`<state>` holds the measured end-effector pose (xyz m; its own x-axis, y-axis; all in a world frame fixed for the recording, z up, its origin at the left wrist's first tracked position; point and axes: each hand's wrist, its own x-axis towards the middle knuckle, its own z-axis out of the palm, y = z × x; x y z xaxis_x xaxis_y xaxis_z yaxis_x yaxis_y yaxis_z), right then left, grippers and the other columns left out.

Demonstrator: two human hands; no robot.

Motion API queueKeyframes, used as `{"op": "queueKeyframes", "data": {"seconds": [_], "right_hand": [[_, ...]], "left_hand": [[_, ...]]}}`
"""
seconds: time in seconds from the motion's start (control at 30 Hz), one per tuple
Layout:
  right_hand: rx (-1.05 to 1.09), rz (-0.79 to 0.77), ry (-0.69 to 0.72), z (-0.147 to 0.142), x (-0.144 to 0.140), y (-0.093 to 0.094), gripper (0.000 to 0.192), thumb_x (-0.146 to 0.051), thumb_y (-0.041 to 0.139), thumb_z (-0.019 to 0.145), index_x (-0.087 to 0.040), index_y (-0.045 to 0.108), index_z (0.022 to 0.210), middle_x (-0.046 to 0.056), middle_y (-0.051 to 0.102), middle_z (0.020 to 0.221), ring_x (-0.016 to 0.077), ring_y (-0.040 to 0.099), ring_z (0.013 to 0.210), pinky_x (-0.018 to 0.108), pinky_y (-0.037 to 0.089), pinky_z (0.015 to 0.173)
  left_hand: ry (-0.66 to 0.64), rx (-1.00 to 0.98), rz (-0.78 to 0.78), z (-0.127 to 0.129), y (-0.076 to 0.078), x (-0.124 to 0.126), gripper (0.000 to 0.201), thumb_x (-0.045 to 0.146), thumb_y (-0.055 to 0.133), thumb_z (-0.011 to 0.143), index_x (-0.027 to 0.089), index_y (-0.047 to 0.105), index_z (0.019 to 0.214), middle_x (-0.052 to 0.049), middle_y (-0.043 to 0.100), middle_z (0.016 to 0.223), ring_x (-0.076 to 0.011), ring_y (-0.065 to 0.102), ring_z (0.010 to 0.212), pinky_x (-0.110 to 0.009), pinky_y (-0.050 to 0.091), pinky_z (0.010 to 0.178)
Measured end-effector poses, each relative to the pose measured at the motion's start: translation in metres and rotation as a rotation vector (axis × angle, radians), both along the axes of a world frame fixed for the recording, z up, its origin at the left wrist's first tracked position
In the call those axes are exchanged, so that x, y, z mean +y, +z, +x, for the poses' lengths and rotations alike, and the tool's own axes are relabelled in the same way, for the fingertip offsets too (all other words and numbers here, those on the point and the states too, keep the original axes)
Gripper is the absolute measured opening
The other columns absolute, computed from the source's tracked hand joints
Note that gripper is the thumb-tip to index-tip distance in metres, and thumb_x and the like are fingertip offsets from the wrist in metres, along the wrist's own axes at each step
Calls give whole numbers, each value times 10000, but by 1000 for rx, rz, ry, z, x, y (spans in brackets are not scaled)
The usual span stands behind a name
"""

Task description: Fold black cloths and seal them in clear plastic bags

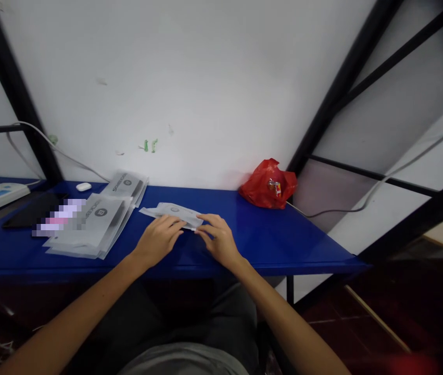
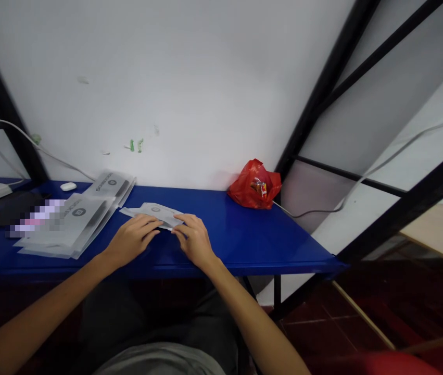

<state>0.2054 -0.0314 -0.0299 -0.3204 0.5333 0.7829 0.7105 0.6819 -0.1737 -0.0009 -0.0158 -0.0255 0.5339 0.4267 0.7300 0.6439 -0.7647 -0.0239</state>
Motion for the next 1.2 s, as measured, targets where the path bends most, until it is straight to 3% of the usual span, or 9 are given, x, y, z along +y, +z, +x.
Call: {"op": "queueKeyframes", "data": {"seconds": [0.2,0.47,0.6,0.73,0.93,1.2], "right_hand": [[35,-25,-2,0,-5,2,140,-166,586,833,-231,708,811,58,681,1071,210,602,963,388,488,810],[53,-63,-8,2,-10,4,178,-193,555,852,-258,718,823,50,687,1055,205,608,955,386,490,821],[29,-81,-15,1,-11,6,193,-194,525,864,-246,707,829,62,679,1066,210,603,968,386,479,819],[1,-55,-42,5,-11,5,183,-183,502,874,-218,679,844,75,670,1081,212,598,970,372,461,810],[-8,7,-120,25,-6,3,194,-173,459,884,-209,647,854,81,666,1074,214,587,982,377,452,814],[-52,16,-150,34,2,2,198,-149,448,873,-214,635,860,77,659,1100,221,577,1006,396,446,845]], "left_hand": [[-104,8,-77,19,12,-3,203,232,451,920,176,635,859,-33,647,839,-177,564,822,-335,459,776],[-120,67,-108,26,12,-3,242,236,403,944,174,628,880,-30,652,829,-168,566,810,-315,440,746],[-70,124,-73,27,12,-2,246,199,382,939,171,621,885,-34,645,825,-181,558,806,-323,419,713],[30,164,-15,19,11,0,234,182,391,928,175,618,871,-42,637,817,-190,548,803,-330,399,695],[152,183,85,-13,11,9,217,116,409,900,180,615,877,-42,653,849,-192,531,787,-333,371,656],[197,177,47,-34,10,14,215,125,411,898,194,613,876,-42,647,824,-194,536,773,-332,364,655]]}}
